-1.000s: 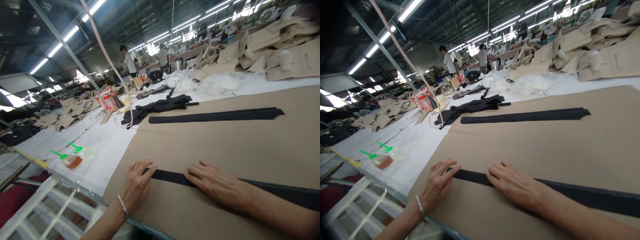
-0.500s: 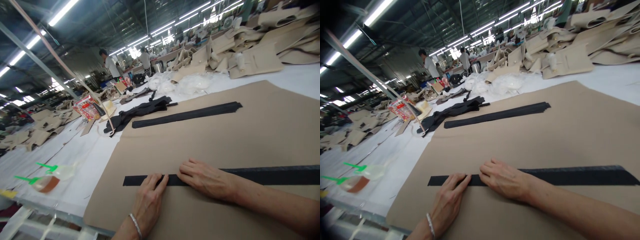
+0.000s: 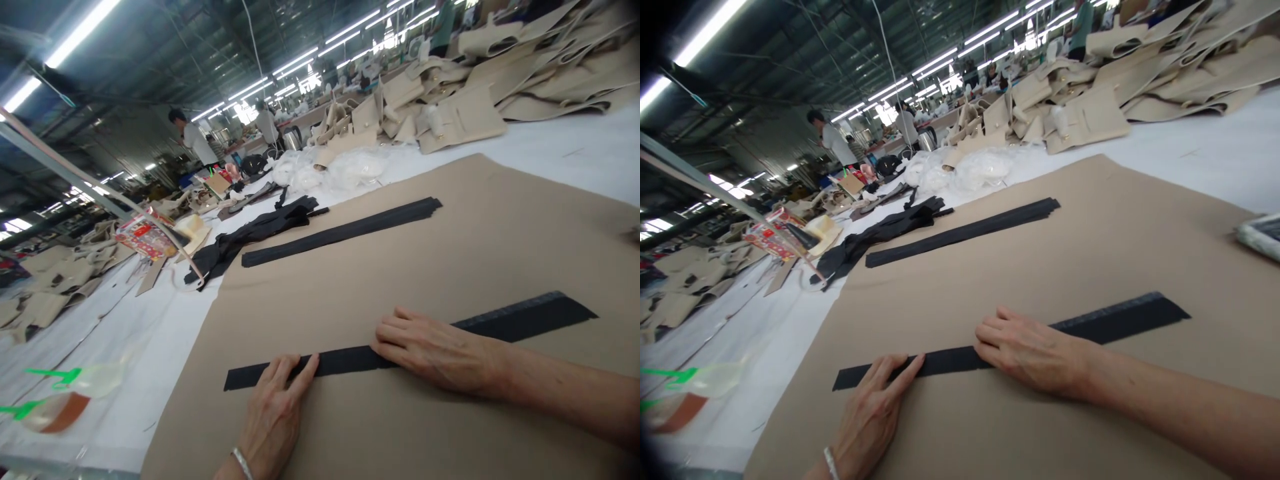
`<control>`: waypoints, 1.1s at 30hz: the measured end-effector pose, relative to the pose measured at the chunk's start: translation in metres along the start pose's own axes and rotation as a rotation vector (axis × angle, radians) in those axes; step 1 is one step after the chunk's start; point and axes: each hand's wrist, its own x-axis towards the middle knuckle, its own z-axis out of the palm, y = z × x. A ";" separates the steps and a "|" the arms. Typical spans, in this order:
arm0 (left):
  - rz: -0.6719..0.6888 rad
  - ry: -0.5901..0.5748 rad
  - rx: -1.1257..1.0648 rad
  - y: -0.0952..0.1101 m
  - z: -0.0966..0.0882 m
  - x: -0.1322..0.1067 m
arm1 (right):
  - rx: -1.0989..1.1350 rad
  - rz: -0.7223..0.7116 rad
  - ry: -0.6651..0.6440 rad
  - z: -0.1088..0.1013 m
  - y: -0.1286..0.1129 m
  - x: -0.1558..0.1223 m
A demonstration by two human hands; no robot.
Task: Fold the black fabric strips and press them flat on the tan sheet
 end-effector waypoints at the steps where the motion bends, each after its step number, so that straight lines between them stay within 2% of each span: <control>1: 0.003 0.007 0.008 0.000 0.000 0.001 | -0.001 0.001 0.005 -0.001 0.001 -0.005; 9: 0.050 0.061 0.103 -0.005 0.000 -0.002 | -0.008 0.050 0.017 -0.007 0.011 -0.048; 13: 0.071 0.151 0.183 0.000 -0.008 0.006 | -0.053 0.051 0.047 -0.010 0.014 -0.064; 16: 0.091 0.196 0.090 0.031 -0.007 0.032 | -0.086 0.043 0.053 -0.012 0.013 -0.067; 20: 0.224 0.090 -0.226 0.096 0.010 0.080 | -0.134 0.054 0.045 -0.011 0.010 -0.066; 23: 0.233 0.052 -0.267 0.124 0.024 0.100 | -0.148 0.062 0.041 -0.011 0.011 -0.070; 25: 0.245 0.049 -0.240 0.126 0.029 0.103 | -0.162 0.065 0.041 -0.013 0.013 -0.076; 33: 0.357 -0.016 -0.171 0.113 0.034 0.101 | -0.160 0.091 0.032 -0.023 0.025 -0.112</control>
